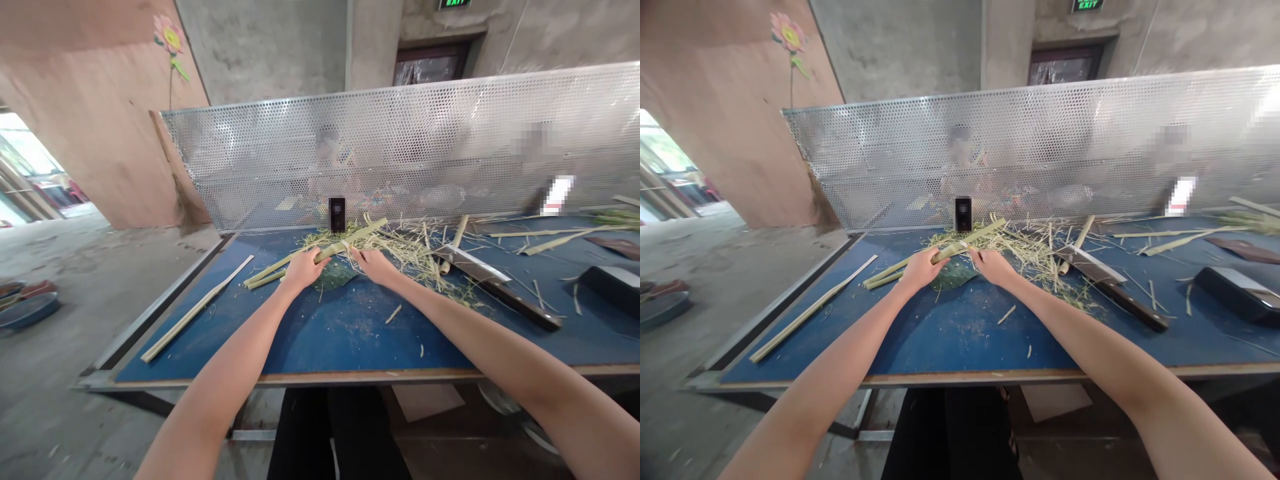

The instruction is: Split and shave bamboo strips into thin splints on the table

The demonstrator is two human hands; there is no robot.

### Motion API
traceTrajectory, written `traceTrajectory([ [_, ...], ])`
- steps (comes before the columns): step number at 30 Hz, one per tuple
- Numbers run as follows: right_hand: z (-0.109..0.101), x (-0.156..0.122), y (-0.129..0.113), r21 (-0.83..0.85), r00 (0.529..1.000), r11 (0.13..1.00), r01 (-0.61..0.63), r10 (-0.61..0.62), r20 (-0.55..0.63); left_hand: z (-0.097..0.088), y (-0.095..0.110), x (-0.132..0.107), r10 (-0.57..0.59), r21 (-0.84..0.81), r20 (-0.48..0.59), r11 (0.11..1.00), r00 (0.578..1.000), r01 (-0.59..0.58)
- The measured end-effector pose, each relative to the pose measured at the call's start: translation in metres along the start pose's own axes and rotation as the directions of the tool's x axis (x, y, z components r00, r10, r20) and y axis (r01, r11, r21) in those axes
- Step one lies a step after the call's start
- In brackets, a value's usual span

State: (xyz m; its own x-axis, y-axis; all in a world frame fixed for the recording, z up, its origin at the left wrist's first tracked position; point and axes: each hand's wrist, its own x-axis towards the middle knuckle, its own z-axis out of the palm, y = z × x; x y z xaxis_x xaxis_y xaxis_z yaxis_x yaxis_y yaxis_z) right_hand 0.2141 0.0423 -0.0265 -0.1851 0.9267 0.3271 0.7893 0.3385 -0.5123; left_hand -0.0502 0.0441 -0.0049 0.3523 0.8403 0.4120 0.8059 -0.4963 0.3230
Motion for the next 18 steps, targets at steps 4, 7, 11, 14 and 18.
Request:
traceTrajectory([
  [4, -0.009, 0.007, 0.021, 0.012, 0.99, 0.997, -0.078, 0.079, -0.119, 0.001, -0.004, 0.001, -0.005, -0.002, 0.005, 1.0, 1.0, 0.005],
  [7, -0.014, 0.01, 0.031, 0.017, 0.979, 0.995, -0.099, 0.1, -0.177, 0.002, -0.006, 0.002, -0.014, 0.016, 0.007, 1.0, 1.0, 0.013],
  [11, -0.009, 0.006, 0.021, 0.027, 0.99, 0.996, -0.083, 0.085, -0.114, 0.002, -0.003, 0.002, -0.019, 0.016, 0.026, 1.0, 0.999, 0.018],
  [14, 0.0, 0.001, 0.005, 0.013, 1.0, 1.0, -0.005, 0.005, 0.016, 0.002, 0.001, 0.001, -0.021, 0.011, 0.041, 1.0, 0.999, 0.021],
  [18, 0.003, -0.001, -0.003, -0.043, 0.996, 0.998, 0.043, -0.039, 0.082, 0.002, 0.003, 0.001, -0.013, 0.006, 0.052, 1.0, 0.999, 0.012],
])
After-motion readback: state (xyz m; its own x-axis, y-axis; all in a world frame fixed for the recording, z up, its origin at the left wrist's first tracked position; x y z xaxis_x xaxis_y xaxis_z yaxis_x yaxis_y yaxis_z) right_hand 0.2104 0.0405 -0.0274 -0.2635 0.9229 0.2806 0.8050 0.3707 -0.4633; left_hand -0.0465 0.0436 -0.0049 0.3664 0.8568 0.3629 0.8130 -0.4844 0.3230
